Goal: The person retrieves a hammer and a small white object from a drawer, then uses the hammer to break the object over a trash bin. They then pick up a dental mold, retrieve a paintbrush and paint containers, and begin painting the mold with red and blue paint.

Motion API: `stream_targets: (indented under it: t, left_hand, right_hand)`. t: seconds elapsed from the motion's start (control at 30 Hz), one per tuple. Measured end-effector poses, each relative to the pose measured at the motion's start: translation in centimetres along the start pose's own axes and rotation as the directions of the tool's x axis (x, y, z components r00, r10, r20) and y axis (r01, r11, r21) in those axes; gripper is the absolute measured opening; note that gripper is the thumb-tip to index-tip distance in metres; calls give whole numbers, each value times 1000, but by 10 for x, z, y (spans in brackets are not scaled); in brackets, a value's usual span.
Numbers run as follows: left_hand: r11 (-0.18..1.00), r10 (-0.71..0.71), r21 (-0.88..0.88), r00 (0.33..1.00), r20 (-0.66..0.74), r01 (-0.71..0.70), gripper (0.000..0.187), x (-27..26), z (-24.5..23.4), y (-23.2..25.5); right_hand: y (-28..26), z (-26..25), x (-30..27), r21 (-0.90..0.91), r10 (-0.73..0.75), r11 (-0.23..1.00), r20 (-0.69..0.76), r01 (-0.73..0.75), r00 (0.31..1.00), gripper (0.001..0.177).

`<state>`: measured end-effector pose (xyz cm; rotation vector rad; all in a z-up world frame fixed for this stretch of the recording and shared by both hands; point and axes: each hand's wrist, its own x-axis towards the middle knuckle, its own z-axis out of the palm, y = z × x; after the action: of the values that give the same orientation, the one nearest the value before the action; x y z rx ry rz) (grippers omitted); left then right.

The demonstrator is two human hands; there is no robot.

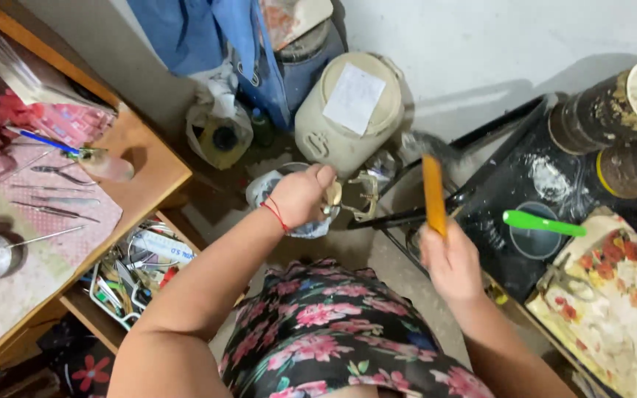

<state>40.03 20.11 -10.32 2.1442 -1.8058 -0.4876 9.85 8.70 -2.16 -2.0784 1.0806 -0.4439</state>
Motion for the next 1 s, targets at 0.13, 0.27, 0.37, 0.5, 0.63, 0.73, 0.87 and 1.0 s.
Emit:
stream_targets:
  t: [0.13, 0.27, 0.37, 0.5, 0.63, 0.73, 0.87, 1.0]
  left_hand:
    - [998, 18, -61, 1000, 19, -17, 80, -5, 0, -2]
    - [985, 40, -170, 999, 17, -36, 86, -9, -4, -1]
    - [958, 17, -286, 999, 45, -4, 97, -13, -11, -2]
    - [882, -64, -463, 996, 60, 85, 107, -20, -12, -11]
    - [829, -107, -552, 994, 4, 91, 104, -22, -5, -29]
    - [793, -166, -595, 986, 3, 135, 106, -26, 10, -44]
    - [848, -154, -518, 987, -42, 110, 99, -31, -4, -37]
    - [971, 30, -237, 999, -45, -40, 80, -35, -27, -4]
  right_hand:
    - [-31, 38, 36, 246, 129, 953, 195, -176, 972, 38]
    - [-37, 72, 47, 486, 155, 832, 260, -268, 953, 30]
    - [-44, 77, 58, 530, 117, 809, 276, -253, 954, 26]
    - [-52, 72, 65, 536, 79, 818, 259, -211, 963, 26]
    - [-55, 70, 75, 424, 51, 893, 238, -151, 970, 23]
    - [-72, 64, 76, 359, 51, 922, 261, -146, 964, 20]
    - [-77, 69, 80, 295, 59, 945, 274, -143, 960, 16]
    - [-67, 86, 82, 304, 56, 943, 260, -137, 964, 16]
